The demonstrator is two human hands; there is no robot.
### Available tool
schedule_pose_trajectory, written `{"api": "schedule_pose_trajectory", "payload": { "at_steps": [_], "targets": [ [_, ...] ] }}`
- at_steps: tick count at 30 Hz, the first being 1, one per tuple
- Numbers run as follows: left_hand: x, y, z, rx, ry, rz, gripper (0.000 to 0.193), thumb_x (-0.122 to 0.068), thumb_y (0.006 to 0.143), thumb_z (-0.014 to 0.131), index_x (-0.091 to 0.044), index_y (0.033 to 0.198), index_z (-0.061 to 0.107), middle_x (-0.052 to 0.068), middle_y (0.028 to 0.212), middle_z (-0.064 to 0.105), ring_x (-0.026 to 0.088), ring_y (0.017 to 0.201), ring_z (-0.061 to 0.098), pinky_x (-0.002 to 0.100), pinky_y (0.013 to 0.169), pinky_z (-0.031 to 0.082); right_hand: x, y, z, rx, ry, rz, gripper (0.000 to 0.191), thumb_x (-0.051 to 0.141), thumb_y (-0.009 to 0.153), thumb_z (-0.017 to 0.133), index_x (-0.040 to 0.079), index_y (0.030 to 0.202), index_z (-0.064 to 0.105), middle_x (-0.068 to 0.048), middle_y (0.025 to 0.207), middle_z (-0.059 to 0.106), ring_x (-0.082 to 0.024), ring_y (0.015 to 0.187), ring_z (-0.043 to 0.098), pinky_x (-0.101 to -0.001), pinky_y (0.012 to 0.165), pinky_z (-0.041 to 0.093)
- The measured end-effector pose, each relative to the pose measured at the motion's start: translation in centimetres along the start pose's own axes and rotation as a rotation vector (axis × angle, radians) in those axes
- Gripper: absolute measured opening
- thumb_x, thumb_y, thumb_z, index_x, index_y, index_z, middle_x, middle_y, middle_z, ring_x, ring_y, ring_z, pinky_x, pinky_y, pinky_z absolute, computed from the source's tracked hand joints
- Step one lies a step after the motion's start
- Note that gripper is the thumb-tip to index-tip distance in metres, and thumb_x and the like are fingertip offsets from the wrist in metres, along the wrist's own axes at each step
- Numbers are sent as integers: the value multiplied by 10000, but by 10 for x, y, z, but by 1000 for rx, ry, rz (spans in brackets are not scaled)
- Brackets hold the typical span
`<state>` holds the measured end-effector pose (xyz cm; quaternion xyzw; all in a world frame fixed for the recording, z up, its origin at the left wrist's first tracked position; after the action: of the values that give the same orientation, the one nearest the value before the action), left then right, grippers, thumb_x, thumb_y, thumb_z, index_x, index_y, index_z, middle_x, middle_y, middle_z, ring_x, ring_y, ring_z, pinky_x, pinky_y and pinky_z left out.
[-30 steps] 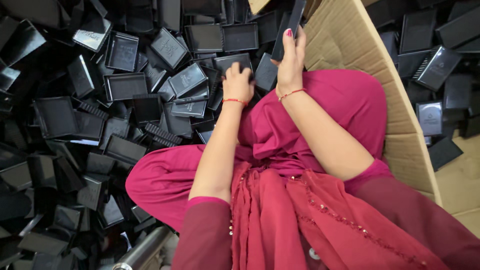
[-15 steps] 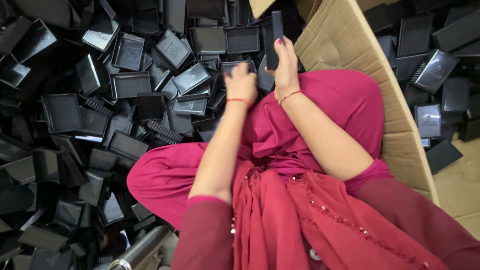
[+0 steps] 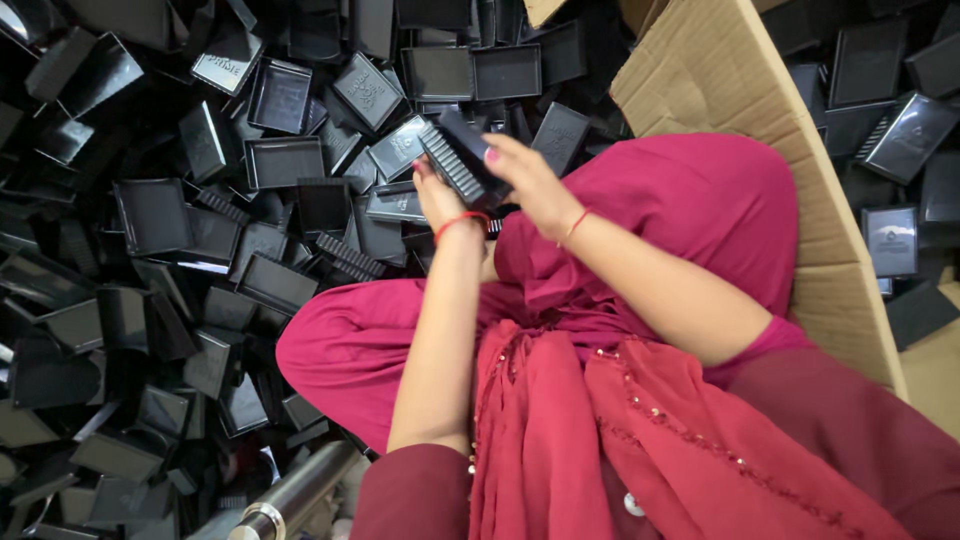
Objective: The person sits cross-legged on the floor and repeatedly picks up small black plastic trays from a large pile. They open and close the trays, inspect them, and place them back into the pile. The task involves handling the trays one at a time without using any tools.
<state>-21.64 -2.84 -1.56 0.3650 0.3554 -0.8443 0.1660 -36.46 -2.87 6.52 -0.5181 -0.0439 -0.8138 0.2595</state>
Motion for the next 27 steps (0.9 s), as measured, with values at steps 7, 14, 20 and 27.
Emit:
{"api": "schedule_pose_trajectory", "payload": {
  "at_steps": [7, 14, 20, 27],
  "targets": [
    [-16, -33, 17, 389, -60, 133, 487, -261, 1042, 581, -94, 1484, 462, 97, 1279, 634, 213, 1127, 641, 342, 973, 539, 13, -17, 15, -67, -538, -427, 413, 166, 1084, 516, 19, 1469, 545, -118, 1357, 625, -227, 1277, 612, -310, 1112, 452],
    [-57, -51, -1, 627, -150, -120, 612, -26, 931, 751, -52, 1478, 476, 103, 1331, 616, 244, 1219, 638, 397, 1054, 547, 34, -33, 28, 8, -602, -541, 414, 145, 1099, 495, 47, 1499, 529, -140, 1444, 606, -251, 1343, 603, -330, 1154, 445],
    [-58, -59, -2, 683, -168, -87, 831, 78, 868, 794, -120, 1546, 357, 113, 1398, 567, 272, 1274, 595, 421, 1070, 548, 38, -40, 36, 48, -718, -624, 427, 166, 1112, 506, 63, 1527, 518, -163, 1528, 522, -321, 1434, 527, -389, 1225, 393],
    [-66, -70, 3, 725, -152, -59, 921, 83, 819, 824, -161, 1559, 333, 163, 1519, 511, 282, 1350, 553, 438, 1112, 529, 33, -39, 33, 92, -671, -613, 425, 191, 1119, 488, 69, 1526, 516, -163, 1550, 506, -314, 1451, 523, -385, 1234, 399]
  ]
}}
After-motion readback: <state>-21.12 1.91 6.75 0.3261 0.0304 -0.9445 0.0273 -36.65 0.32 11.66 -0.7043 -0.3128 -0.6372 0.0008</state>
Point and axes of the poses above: each hand's wrist, its own y-axis towards the middle knuckle, its own z-axis out of the palm, x = y × z, the point moved 3 cm from there along y, towards the middle knuckle
